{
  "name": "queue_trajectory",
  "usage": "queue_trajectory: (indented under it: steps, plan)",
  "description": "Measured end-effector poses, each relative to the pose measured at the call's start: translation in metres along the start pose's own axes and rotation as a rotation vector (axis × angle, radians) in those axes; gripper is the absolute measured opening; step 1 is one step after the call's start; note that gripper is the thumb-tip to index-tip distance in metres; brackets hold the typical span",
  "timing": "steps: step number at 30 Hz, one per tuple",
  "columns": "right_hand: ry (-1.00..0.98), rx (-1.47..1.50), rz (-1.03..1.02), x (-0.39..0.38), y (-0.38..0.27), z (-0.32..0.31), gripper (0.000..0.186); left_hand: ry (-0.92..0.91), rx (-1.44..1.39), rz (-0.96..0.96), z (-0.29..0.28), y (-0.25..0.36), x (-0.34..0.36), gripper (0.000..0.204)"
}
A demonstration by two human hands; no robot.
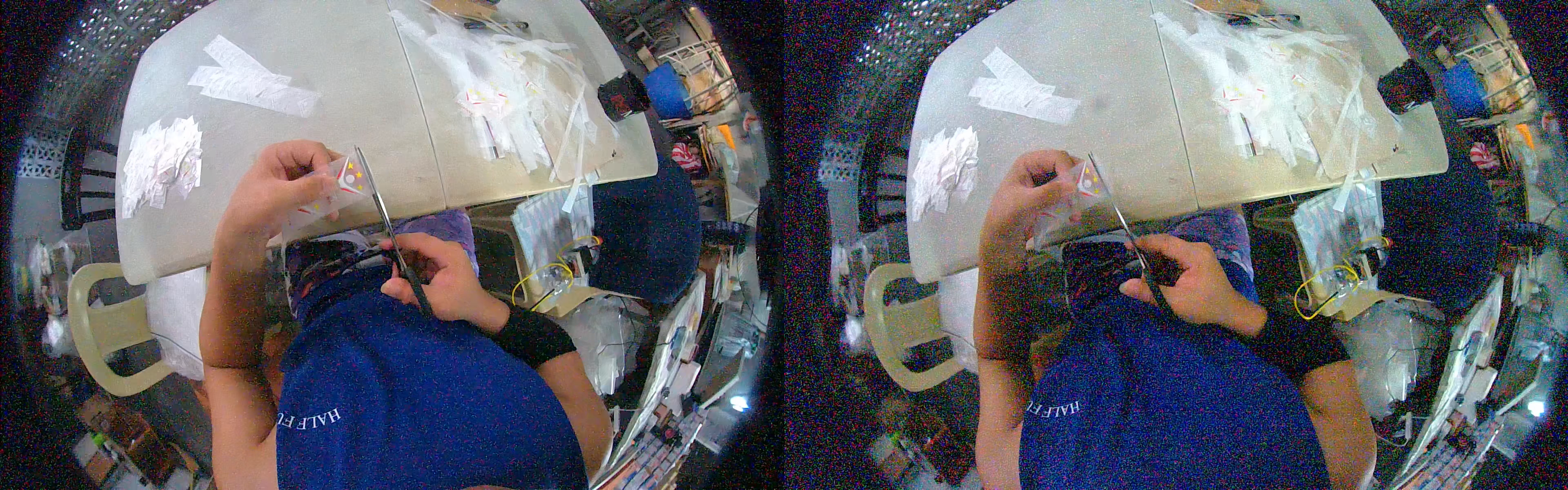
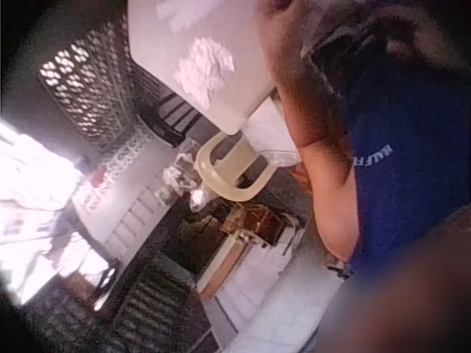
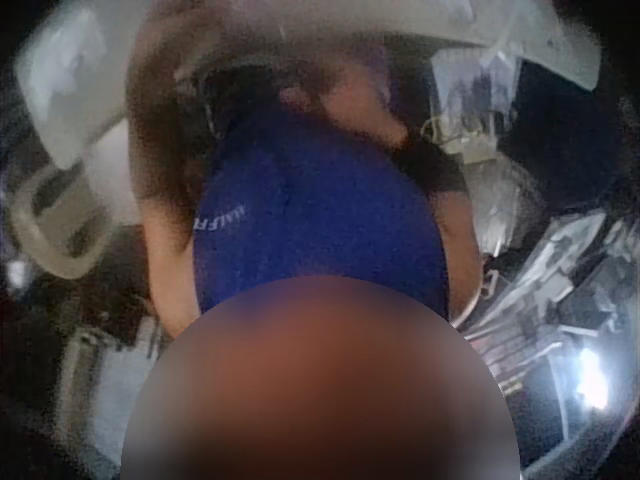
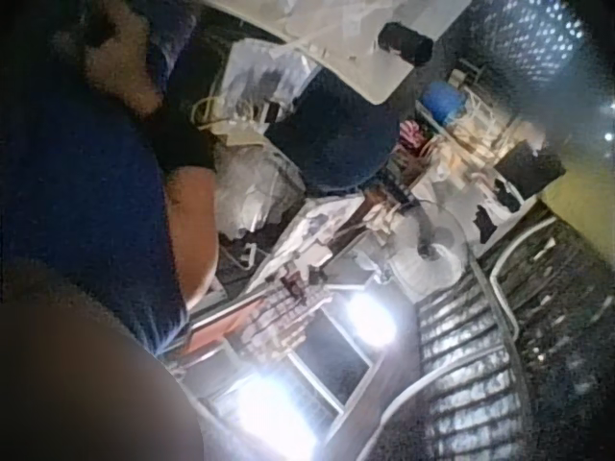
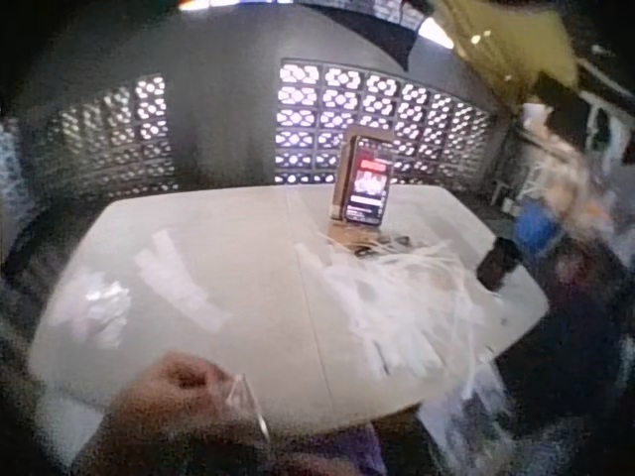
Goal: The person uses scissors to cut a long transparent plastic strip into smaller pieces on a table. They repeatedly pick up the strip, cut it, and place the cut pieces aside. The process continues with multiple cuts throughout the clip.
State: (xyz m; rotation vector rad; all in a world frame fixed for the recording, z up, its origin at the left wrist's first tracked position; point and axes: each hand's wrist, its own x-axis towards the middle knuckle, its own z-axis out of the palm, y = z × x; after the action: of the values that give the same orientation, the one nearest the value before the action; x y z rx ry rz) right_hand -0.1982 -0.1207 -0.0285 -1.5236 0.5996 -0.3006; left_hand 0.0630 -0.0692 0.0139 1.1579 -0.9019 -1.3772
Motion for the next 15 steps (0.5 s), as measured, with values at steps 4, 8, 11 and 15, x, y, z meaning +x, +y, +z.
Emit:
queue_trajectory:
  steps: [4, 8, 11, 15]
  plan:
    - [-0.003, 0.021, -0.001, -0.0009, -0.0041, -0.0033, 0.055, -0.004, 0.0, -0.037, 0.0022, 0.0009, 0.0027, 0.011]
    - [0.007, 0.024, 0.002, -0.0013, -0.0042, -0.0032, 0.055, 0.001, 0.022, -0.046, 0.0049, 0.0028, 0.0039, 0.011]
    - [0.013, 0.0, 0.007, -0.0011, -0.0026, -0.004, 0.054, 0.0, 0.033, -0.044, 0.0065, 0.0034, 0.0055, 0.011]
    - [0.011, -0.008, 0.014, -0.002, -0.0016, -0.0055, 0.053, -0.018, 0.035, -0.043, 0.0059, 0.0027, 0.0072, 0.012]
